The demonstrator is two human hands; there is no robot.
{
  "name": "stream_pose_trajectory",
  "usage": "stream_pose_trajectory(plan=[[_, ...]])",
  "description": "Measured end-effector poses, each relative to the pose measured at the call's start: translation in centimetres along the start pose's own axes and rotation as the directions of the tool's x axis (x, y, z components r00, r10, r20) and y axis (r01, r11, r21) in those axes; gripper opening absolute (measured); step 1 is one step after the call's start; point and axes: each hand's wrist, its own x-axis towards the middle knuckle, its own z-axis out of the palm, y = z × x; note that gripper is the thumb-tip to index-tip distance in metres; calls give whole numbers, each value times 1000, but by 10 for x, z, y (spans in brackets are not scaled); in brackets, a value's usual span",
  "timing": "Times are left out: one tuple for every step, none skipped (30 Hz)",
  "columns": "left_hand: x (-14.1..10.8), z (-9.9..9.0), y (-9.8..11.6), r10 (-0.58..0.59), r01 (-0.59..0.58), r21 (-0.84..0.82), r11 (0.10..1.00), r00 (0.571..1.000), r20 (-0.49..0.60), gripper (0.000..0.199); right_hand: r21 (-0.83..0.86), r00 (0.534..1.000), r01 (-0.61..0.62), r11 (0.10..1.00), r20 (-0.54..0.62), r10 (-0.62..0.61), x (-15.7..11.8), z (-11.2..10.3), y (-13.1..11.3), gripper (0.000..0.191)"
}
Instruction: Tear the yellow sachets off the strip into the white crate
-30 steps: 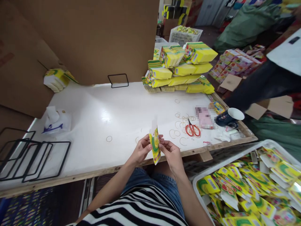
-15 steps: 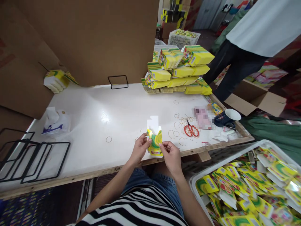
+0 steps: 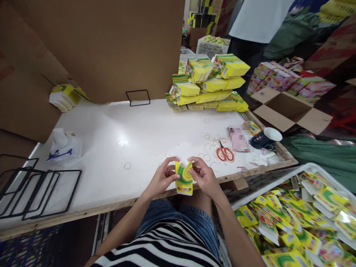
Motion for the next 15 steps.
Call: stream_pose_trajectory(plan=[[-1, 0, 0, -15, 16, -6, 1000, 1000, 20, 44, -33, 1000, 7, 999, 26, -6, 1, -2, -2, 26], [-2, 0, 0, -28, 29, -7, 1000, 999, 35, 43, -77, 999, 23, 997, 37, -20, 1, -3, -4, 21], [-3, 1, 0, -38, 38, -7, 999, 999, 39, 44, -123, 999, 45, 991, 35, -41, 2, -4, -5, 20], [-4, 2, -1, -46, 46, -8, 999, 998, 35, 49, -161, 998, 65, 985, 23, -62, 3, -4, -5, 22], [-4, 2, -2, -54, 54, -13, 998, 998, 27, 57, -182, 997, 78, 980, -1, -79, 3, -2, -4, 23], [-4, 3, -3, -61, 61, -18, 998, 998, 19, 66, -177, 995, 81, 981, -34, -88, 3, -1, -2, 21], [-4, 3, -4, -67, 67, -24, 997, 998, 17, 74, -148, 994, 76, 986, -67, -87, 4, 1, 0, 20], [-3, 2, -5, -69, 70, -27, 997, 997, 20, 78, -106, 992, 67, 992, -97, -78, 4, 2, 3, 24], [-2, 1, -5, -69, 69, -21, 997, 997, 27, 77, -68, 991, 56, 996, -119, -64, 5, 3, 5, 34], [-2, 0, -6, -64, 64, -4, 998, 997, 31, 71, -51, 990, 51, 997, -132, -57, 5, 2, 6, 43], [-1, -1, -6, -58, 57, 22, 998, 998, 28, 63, -63, 989, 57, 996, -136, -65, 5, 1, 6, 46], [0, -2, -7, -52, 51, 58, 997, 999, 14, 55, -100, 986, 74, 992, -140, -88, 6, -2, 6, 42], [1, -2, -8, -46, 47, 100, 994, 999, -5, 49, -147, 984, 90, 985, -140, -111, 6, -5, 5, 37], [1, -3, -9, -39, 42, 144, 989, 999, -28, 45, -184, 984, 94, 978, -129, -119, 7, -8, 3, 36], [2, -2, -10, -29, 38, 184, 982, 998, -49, 43, -198, 990, 79, 977, -97, -100, 7, -11, 1, 37]])
